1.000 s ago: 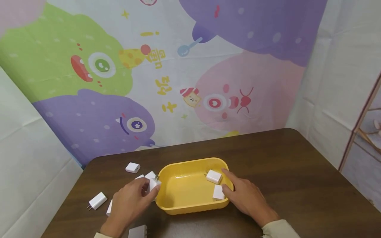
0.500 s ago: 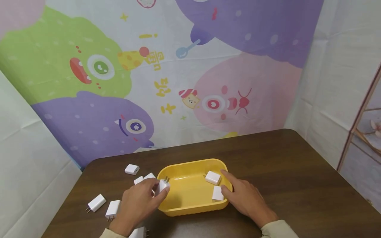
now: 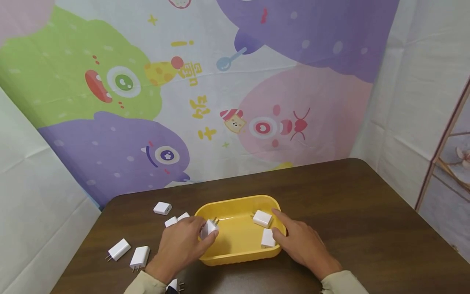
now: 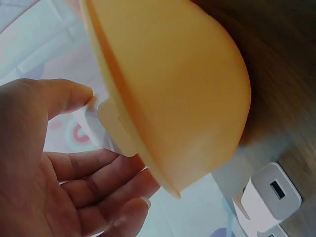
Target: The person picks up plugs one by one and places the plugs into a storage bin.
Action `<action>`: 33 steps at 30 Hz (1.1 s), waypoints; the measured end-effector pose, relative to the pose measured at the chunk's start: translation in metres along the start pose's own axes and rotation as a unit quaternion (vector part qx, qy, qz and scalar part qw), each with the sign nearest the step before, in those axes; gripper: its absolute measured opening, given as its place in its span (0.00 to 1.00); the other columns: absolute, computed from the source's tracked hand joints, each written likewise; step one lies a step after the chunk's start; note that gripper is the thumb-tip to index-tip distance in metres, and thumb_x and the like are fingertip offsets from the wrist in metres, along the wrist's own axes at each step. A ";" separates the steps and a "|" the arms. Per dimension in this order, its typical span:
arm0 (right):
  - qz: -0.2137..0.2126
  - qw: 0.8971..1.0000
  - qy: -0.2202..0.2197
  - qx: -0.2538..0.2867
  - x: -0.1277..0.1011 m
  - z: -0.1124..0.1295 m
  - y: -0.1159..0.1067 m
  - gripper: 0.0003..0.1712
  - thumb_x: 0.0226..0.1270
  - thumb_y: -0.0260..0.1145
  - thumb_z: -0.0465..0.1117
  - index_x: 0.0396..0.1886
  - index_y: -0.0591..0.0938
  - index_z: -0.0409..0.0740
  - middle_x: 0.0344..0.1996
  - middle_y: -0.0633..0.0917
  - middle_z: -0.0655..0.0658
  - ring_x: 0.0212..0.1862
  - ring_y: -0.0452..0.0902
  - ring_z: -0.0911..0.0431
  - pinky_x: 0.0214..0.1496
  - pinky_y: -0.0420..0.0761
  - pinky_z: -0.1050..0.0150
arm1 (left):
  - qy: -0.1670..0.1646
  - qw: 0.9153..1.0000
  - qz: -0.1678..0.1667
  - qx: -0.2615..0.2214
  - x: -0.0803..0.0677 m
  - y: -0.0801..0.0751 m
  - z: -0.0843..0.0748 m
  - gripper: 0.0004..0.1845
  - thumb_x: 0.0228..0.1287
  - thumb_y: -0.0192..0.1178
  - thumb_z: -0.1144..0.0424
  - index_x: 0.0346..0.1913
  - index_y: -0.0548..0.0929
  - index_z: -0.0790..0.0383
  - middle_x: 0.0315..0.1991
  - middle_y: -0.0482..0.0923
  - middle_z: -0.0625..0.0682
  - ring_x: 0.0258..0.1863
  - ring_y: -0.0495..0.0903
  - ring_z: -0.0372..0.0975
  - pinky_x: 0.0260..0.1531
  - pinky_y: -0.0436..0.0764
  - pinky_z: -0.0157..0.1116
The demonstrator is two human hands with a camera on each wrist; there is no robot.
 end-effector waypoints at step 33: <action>0.000 1.000 -0.011 0.000 -0.001 0.001 -0.001 0.33 0.74 0.59 0.57 0.76 0.68 0.58 0.63 0.79 0.42 0.45 0.77 0.53 0.45 0.76 0.48 | 0.063 0.955 0.286 0.047 0.043 0.045 -0.038 0.24 0.61 0.62 0.39 0.18 0.73 0.52 0.14 0.65 0.44 0.15 0.64 0.36 0.13 0.64 0.38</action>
Point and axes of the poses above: each hand's wrist, its own x-axis towards the middle knuckle, its own y-axis out of the palm, z = x × y, the point moved 7 cm from there along x, towards the middle knuckle
